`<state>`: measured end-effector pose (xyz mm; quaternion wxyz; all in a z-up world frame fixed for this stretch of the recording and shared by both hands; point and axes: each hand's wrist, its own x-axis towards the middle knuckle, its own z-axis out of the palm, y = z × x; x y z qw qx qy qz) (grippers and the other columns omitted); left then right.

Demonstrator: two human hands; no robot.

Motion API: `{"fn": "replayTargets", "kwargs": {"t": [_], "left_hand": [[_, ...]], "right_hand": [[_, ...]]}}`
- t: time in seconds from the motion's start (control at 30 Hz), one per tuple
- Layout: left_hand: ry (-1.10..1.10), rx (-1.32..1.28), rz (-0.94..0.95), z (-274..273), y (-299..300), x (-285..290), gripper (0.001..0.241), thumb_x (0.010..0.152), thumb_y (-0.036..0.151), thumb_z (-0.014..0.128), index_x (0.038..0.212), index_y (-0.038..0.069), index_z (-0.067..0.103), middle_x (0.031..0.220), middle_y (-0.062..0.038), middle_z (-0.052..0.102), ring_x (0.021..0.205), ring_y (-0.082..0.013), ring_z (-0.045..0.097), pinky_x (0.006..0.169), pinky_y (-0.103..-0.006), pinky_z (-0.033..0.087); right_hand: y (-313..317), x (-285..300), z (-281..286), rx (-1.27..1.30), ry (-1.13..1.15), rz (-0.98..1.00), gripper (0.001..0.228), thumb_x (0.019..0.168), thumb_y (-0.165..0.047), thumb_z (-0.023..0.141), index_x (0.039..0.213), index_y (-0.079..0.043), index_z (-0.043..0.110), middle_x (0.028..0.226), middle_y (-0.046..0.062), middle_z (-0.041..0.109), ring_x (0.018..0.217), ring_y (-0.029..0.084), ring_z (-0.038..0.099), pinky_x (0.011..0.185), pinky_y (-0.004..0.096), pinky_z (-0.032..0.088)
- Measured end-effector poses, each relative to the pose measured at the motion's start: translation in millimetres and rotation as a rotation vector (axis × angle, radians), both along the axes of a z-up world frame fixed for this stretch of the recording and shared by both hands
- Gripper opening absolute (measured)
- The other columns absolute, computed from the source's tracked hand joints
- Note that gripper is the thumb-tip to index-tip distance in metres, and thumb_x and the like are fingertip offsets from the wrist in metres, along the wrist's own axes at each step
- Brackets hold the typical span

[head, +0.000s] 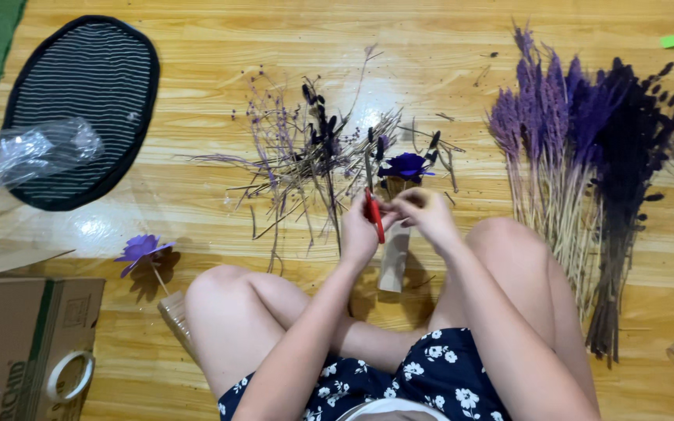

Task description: The person assembles a floral arrangement by hand, trimming dried floral stems with shears and inserting them into a block of floral foam.

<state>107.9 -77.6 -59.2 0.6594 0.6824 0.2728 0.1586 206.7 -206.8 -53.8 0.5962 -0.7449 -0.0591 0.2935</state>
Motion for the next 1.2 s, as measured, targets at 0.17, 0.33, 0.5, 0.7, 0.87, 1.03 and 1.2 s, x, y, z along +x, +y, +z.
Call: {"fn": "replayTargets", "kwargs": {"t": [0.17, 0.33, 0.5, 0.7, 0.87, 1.03, 1.2], "left_hand": [[0.092, -0.083, -0.019, -56.9, -1.3, -15.1, 0.040, 0.076, 0.012, 0.095, 0.103, 0.006, 0.066, 0.099, -0.010, 0.079, 0.089, -0.0215, 0.078, 0.085, -0.0343, 0.062], [0.316, -0.018, -0.107, -73.0, 0.1, -17.2, 0.055, 0.072, 0.025, 0.097, 0.109, 0.008, 0.061, 0.104, -0.008, 0.078, 0.093, -0.0228, 0.077, 0.086, -0.0371, 0.061], [0.401, -0.076, -0.105, -57.1, -4.2, -14.5, 0.055, 0.071, 0.021, 0.098, 0.110, 0.009, 0.061, 0.102, -0.007, 0.078, 0.092, -0.0217, 0.078, 0.083, -0.0349, 0.064], [0.495, 0.095, -0.214, -45.4, -9.9, -17.2, 0.053, 0.068, 0.031, 0.097, 0.103, 0.013, 0.061, 0.100, -0.001, 0.079, 0.105, -0.0273, 0.075, 0.094, -0.0430, 0.057], [0.538, 0.135, -0.226, -39.3, -11.3, -19.3, 0.054, 0.069, 0.035, 0.095, 0.104, 0.013, 0.059, 0.103, -0.001, 0.079, 0.110, -0.0306, 0.073, 0.097, -0.0452, 0.056], [0.522, 0.120, -0.232, -40.0, -9.3, -20.1, 0.052, 0.070, 0.033, 0.094, 0.104, 0.013, 0.060, 0.103, 0.000, 0.079, 0.110, -0.0292, 0.073, 0.097, -0.0446, 0.055], [0.500, 0.097, -0.220, -45.2, -10.5, -20.4, 0.050, 0.070, 0.032, 0.094, 0.103, 0.013, 0.060, 0.101, 0.000, 0.079, 0.109, -0.0290, 0.073, 0.096, -0.0446, 0.055]], "right_hand": [[-57.8, 34.6, -21.1, 0.103, -0.053, -0.282, 0.029, 0.098, -0.008, 0.072, 0.117, 0.011, 0.062, 0.097, 0.027, 0.069, 0.069, 0.031, 0.074, 0.060, 0.042, 0.067], [-56.1, 57.3, -64.1, 0.052, 0.004, -0.320, 0.037, 0.096, -0.008, 0.074, 0.118, 0.016, 0.058, 0.097, 0.030, 0.069, 0.070, 0.033, 0.075, 0.062, 0.044, 0.067], [-48.8, 57.5, -78.8, 0.057, 0.053, -0.316, 0.036, 0.096, -0.009, 0.073, 0.117, 0.015, 0.058, 0.096, 0.030, 0.070, 0.072, 0.032, 0.076, 0.063, 0.042, 0.068], [-38.5, 58.9, -109.5, 0.055, 0.096, -0.315, 0.035, 0.095, -0.008, 0.073, 0.117, 0.015, 0.059, 0.093, 0.030, 0.070, 0.071, 0.035, 0.076, 0.063, 0.047, 0.068], [-34.2, 55.2, -113.4, 0.052, 0.131, -0.287, 0.036, 0.094, -0.007, 0.074, 0.119, 0.014, 0.057, 0.090, 0.028, 0.070, 0.070, 0.034, 0.076, 0.064, 0.047, 0.069], [-29.7, 49.5, -97.9, 0.018, 0.153, -0.263, 0.032, 0.094, -0.007, 0.073, 0.115, 0.012, 0.059, 0.089, 0.028, 0.071, 0.071, 0.032, 0.077, 0.064, 0.044, 0.069], [-30.0, 46.0, -90.7, 0.005, 0.165, -0.256, 0.028, 0.094, -0.007, 0.072, 0.112, 0.011, 0.059, 0.087, 0.028, 0.071, 0.069, 0.031, 0.077, 0.064, 0.043, 0.069]]}}
